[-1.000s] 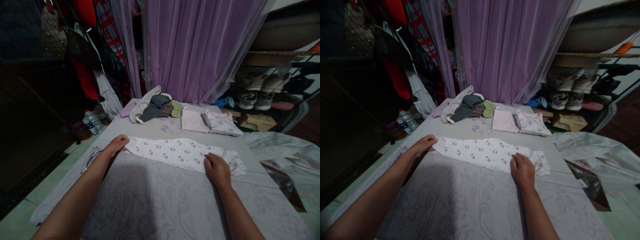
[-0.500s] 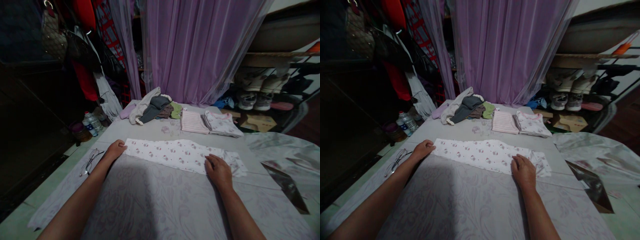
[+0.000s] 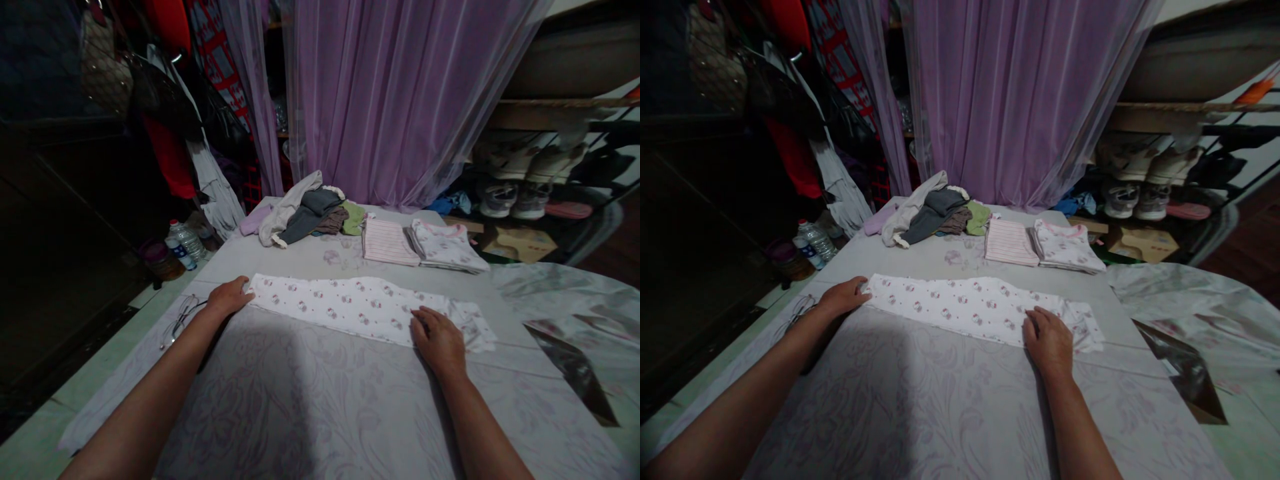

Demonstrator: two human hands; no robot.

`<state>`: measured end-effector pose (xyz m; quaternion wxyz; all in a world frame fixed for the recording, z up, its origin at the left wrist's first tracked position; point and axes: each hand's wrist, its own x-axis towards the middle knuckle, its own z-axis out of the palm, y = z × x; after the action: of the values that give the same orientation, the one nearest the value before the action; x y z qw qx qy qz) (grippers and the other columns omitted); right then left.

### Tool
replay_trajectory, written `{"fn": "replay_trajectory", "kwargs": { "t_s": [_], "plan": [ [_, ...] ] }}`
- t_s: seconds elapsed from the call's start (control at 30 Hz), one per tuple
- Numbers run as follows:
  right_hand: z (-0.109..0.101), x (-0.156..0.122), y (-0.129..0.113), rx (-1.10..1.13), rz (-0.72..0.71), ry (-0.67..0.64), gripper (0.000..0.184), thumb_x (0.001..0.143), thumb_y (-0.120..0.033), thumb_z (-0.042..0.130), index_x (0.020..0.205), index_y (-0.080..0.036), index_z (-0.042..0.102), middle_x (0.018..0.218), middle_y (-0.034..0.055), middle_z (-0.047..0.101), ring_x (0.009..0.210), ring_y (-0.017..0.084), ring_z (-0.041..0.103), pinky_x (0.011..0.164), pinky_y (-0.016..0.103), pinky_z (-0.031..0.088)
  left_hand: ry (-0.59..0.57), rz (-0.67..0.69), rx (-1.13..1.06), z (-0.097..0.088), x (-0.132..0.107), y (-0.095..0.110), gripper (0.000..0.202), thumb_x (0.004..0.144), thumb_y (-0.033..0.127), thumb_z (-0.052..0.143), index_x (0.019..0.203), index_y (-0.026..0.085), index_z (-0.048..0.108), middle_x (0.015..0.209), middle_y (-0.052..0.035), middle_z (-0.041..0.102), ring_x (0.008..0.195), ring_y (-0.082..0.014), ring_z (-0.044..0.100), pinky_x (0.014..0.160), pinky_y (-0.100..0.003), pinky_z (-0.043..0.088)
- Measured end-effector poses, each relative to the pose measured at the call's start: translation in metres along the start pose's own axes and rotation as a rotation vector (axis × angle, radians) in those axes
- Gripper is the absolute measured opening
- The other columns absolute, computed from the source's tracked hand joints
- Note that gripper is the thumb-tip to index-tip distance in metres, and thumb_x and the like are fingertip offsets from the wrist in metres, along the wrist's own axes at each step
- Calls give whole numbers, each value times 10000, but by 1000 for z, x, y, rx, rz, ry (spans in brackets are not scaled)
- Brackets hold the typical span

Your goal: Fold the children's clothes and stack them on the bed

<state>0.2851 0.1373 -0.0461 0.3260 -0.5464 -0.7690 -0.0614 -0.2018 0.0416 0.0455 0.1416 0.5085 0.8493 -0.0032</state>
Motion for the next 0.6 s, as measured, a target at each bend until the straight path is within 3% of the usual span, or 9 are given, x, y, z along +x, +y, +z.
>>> {"fn": "replay_trajectory", "kwargs": {
  "t_s": [0.23, 0.33, 0.47, 0.53, 0.6],
  "plan": [
    [1, 0, 0, -5, 5, -12, 363, 852, -360, 459, 935, -150, 743, 1030, 135, 724, 943, 279, 665, 876, 430, 514, -14, -100, 57, -4, 3, 16, 524, 799, 637, 470, 1052, 219, 658, 1154, -121, 692, 1042, -308, 641, 768, -342, 476],
    [0, 0, -1, -6, 12, -18, 361, 856, -347, 454, 942, -147, 742, 1039, 137, 722, 953, 278, 663, 880, 430, 512, -57, -80, 41, -6, 8, 20, 397, 762, 535, 560, 962, 211, 672, 1102, -128, 707, 999, -300, 654, 739, -328, 472],
    [1, 1, 0, 3, -3, -7, 340, 854, -331, 467, 931, -147, 741, 1028, 136, 726, 940, 262, 669, 894, 412, 510, -99, -41, -21, -8, 16, 24, 188, 692, 396, 624, 705, 210, 649, 875, -88, 734, 857, -263, 674, 680, -290, 465],
    [1, 1, -1, 7, 2, 5, 328, 852, -328, 473, 929, -154, 740, 1028, 130, 726, 939, 257, 670, 895, 406, 510, -68, -36, -48, -8, 18, 26, 148, 671, 351, 628, 689, 205, 636, 830, -82, 726, 831, -261, 671, 668, -287, 467],
    [1, 1, -2, 10, 16, 10, 319, 852, -325, 478, 933, -161, 739, 1033, 125, 726, 946, 257, 669, 892, 408, 510, -21, -31, -80, -7, 17, 30, 172, 691, 332, 605, 785, 195, 647, 869, -81, 723, 848, -255, 668, 672, -284, 474]
  ]
}}
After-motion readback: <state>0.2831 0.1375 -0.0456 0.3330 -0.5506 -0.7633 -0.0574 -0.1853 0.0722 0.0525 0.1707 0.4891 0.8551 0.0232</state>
